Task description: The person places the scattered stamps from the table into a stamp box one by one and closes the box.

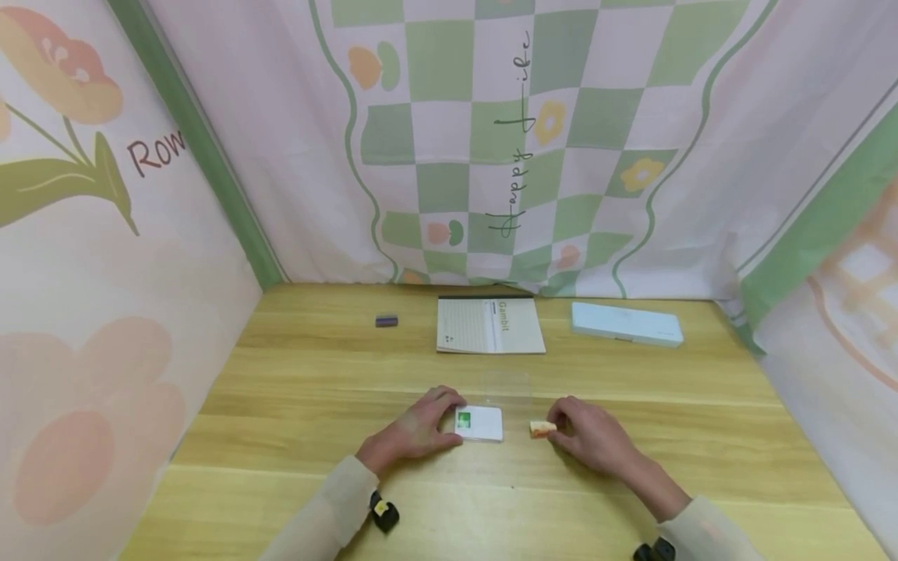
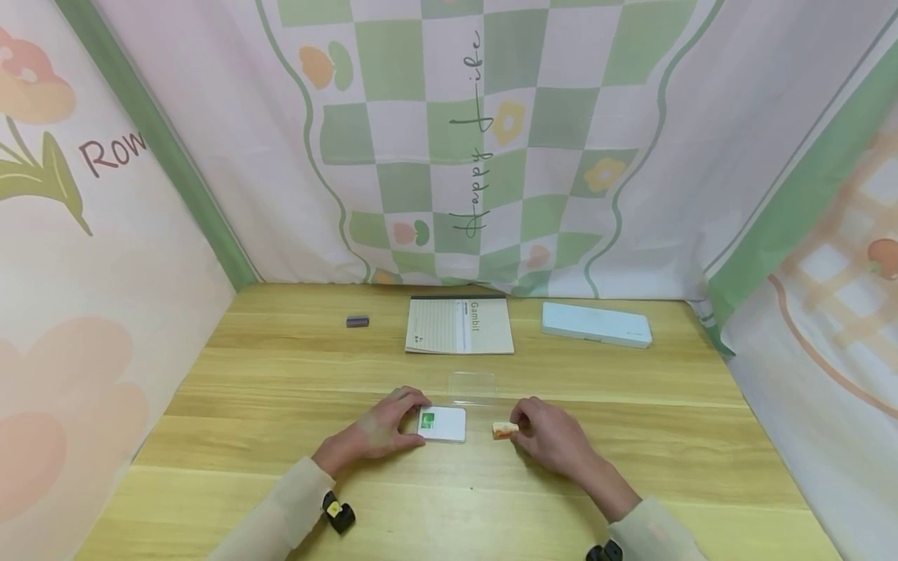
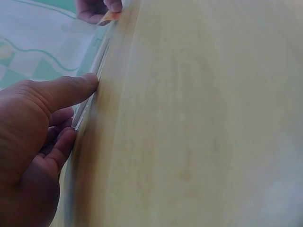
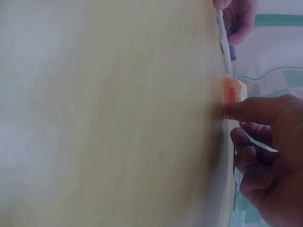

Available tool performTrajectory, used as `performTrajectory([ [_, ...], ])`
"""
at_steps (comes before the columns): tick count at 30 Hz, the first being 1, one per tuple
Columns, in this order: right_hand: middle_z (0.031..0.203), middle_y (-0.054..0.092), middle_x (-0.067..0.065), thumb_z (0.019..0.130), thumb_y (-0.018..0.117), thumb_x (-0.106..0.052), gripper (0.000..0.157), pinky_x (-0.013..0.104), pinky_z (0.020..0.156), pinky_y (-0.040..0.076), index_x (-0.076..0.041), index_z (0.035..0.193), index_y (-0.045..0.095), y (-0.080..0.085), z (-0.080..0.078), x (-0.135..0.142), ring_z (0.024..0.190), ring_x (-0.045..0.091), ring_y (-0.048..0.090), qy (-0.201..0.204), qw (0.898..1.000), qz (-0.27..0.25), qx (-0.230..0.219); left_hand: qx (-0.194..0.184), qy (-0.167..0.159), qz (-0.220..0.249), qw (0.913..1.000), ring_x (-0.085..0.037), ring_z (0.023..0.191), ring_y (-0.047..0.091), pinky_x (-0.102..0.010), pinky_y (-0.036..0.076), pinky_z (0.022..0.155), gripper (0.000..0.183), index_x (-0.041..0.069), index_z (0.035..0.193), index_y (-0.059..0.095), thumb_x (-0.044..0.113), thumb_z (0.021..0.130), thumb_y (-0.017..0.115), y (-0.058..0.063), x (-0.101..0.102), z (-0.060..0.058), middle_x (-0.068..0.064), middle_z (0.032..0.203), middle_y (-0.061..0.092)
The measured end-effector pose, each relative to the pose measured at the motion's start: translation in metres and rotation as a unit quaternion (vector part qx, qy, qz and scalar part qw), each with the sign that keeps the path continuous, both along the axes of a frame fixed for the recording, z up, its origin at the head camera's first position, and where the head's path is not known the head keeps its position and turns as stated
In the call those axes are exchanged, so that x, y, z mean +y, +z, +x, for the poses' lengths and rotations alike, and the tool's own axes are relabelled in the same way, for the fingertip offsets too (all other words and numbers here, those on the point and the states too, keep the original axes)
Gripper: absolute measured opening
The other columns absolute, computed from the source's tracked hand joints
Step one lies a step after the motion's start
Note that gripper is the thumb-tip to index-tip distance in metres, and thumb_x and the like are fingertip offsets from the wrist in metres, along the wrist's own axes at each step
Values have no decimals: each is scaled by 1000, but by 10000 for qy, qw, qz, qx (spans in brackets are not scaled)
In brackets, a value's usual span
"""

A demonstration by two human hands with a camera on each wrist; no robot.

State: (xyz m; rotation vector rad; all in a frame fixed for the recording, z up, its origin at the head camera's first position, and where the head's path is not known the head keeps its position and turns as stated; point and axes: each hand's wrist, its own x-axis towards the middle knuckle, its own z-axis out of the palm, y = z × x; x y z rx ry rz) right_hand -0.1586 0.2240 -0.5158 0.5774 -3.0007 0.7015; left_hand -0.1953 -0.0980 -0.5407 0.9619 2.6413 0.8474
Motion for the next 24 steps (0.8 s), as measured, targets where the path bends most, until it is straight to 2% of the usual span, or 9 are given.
performTrajectory([
  [4,79,59,-9,80,79,-13,21,23,61,48,-15,92,63,1,-1,1,71,6,53,0,9969,-625,-470,-22,3,3,10000,-18,126,47,-34,40,109,57,12,135,51,33,87,73,0,0,0,-3,136,48],
  [8,80,60,-7,80,79,-13,21,22,61,50,-13,93,63,4,-4,0,71,5,54,172,9903,-1113,-809,-31,29,-25,10000,-17,125,47,-33,41,109,56,11,135,51,32,87,73,2,0,1,-3,136,48],
  [11,80,61,-8,82,78,-17,17,22,62,51,-15,93,66,8,-7,-5,71,5,55,273,9883,-1202,-903,-18,51,-45,10000,-17,125,47,-33,41,109,56,12,134,52,32,87,74,3,0,1,-3,135,48],
  [16,74,60,-8,90,70,-18,4,22,53,46,-14,90,69,14,-14,-25,63,4,50,557,9860,-1397,-716,-12,16,20,10000,-18,126,47,-34,40,109,56,12,134,52,32,87,74,2,-1,0,-3,136,49],
  [20,71,60,-1,98,59,-14,11,21,47,41,-11,91,68,15,-18,-43,57,4,46,698,9815,-1541,-903,-48,-26,76,10000,-18,126,47,-34,40,110,56,12,135,51,32,87,73,1,-1,0,-4,136,48],
  [24,74,61,-1,97,59,-14,12,21,49,44,-13,94,70,16,-21,-58,59,6,49,674,9811,-1489,-1036,-49,-25,82,10000,-18,126,47,-34,40,110,56,12,135,51,32,87,73,1,-1,-1,-4,136,48],
])
